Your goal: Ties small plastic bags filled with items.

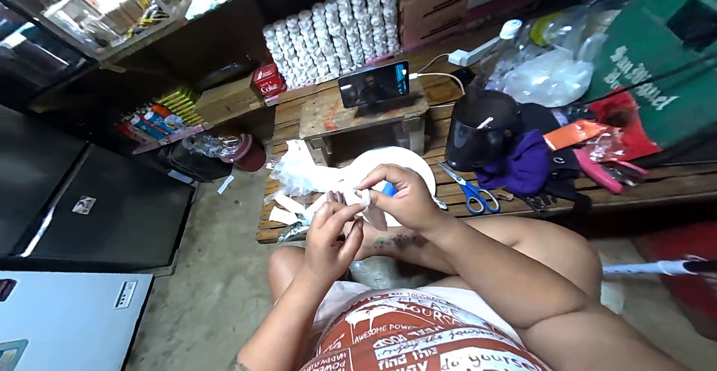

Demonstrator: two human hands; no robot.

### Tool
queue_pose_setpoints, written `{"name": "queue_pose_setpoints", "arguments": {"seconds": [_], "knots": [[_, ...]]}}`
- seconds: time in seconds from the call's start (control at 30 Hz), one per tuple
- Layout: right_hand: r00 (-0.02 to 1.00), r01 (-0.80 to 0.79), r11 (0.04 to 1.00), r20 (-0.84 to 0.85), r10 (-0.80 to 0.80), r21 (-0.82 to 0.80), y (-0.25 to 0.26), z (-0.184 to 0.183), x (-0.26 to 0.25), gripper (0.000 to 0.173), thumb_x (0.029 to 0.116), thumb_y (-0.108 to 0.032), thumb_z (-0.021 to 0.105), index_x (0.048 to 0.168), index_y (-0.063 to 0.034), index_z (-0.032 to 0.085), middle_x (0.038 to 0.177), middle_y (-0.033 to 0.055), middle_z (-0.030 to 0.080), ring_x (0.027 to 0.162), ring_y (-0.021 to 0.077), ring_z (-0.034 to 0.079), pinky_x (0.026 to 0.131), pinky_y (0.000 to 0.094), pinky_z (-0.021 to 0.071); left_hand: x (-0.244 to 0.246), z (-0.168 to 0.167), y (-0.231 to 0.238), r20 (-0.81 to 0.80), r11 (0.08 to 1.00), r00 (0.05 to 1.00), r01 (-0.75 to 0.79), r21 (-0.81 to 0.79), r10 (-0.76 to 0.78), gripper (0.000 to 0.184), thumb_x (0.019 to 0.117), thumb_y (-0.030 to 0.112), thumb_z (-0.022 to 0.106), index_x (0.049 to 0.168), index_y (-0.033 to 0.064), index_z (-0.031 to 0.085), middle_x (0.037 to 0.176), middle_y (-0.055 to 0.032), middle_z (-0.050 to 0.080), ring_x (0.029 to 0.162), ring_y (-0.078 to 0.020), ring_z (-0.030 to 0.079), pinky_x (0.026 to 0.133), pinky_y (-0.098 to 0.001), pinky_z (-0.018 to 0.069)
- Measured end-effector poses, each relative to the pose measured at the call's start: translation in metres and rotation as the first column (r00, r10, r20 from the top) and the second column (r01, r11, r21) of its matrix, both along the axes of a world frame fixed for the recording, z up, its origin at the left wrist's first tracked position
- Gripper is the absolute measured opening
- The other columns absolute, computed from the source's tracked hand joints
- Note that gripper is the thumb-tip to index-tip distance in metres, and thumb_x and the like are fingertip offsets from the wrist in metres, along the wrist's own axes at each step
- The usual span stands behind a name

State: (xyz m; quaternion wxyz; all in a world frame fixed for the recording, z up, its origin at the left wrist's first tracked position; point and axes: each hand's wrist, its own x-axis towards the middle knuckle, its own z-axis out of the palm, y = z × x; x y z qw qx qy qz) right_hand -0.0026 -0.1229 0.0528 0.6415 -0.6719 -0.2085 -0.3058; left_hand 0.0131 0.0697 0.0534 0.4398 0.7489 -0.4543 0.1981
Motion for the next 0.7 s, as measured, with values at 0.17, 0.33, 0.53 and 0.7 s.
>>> {"name": "queue_pose_setpoints", "arguments": {"seconds": [0.17, 0.33, 0.53, 0.7], "knots": [[0.998, -0.045, 0.997, -0.035, 0.047, 0.07, -0.0029, -0.0008, 0.0, 0.009, 0.0868, -0.004, 0.074, 0.096, -0.0041, 0.073, 0.096, -0.0002, 0.072, 0.093, 0.0041, 0.068, 0.087, 0.023, 0.0582, 0.0022, 0.0022, 0.0029, -0.029, 0.999, 0.999, 0.045, -0.01, -0.045, 0.021, 0.0971, 0.01, 0.064, 0.116, 0.0083, 0.072, 0.099, -0.0054, 0.063, 0.094, -0.0067, 0.062, 0.087, -0.0215, 0.053], [0.992, -0.102, 0.987, -0.066, 0.11, 0.122, -0.004, -0.0004, -0.0006, 0.011, 0.0856, -0.003, 0.075, 0.096, -0.0069, 0.073, 0.096, -0.0025, 0.072, 0.094, 0.0041, 0.068, 0.089, 0.0244, 0.0579, 0.0036, 0.0045, 0.0067, -0.046, 0.997, 0.997, 0.065, -0.049, -0.067, 0.021, 0.0993, 0.012, 0.062, 0.118, 0.0095, 0.071, 0.104, -0.0042, 0.063, 0.099, -0.0053, 0.061, 0.09, -0.0207, 0.0528], [0.978, -0.182, 0.972, -0.079, 0.195, 0.148, -0.0022, -0.0007, -0.0016, 0.008, 0.087, -0.004, 0.074, 0.094, -0.0065, 0.073, 0.096, -0.0022, 0.072, 0.094, 0.0043, 0.068, 0.087, 0.025, 0.0582, 0.0063, 0.0041, 0.0085, -0.113, 0.987, 0.99, 0.063, -0.151, -0.08, 0.021, 0.1016, 0.02, 0.062, 0.122, 0.0166, 0.063, 0.106, 0.0038, 0.065, 0.096, -0.0032, 0.064, 0.088, -0.0228, 0.0546], [0.958, -0.273, 0.959, -0.074, 0.278, 0.081, 0.0018, -0.0018, -0.0037, 0.005, 0.0893, -0.005, 0.072, 0.093, -0.0038, 0.074, 0.095, -0.0016, 0.072, 0.095, 0.0019, 0.067, 0.089, 0.0228, 0.0561, 0.0033, 0.0061, 0.0099, -0.242, 0.994, 0.968, 0.05, -0.1, -0.073, 0.028, 0.1017, 0.038, 0.062, 0.113, 0.0121, 0.06, 0.099, 0.0073, 0.065, 0.094, 0.0024, 0.062, 0.087, -0.0197, 0.0536]]}}
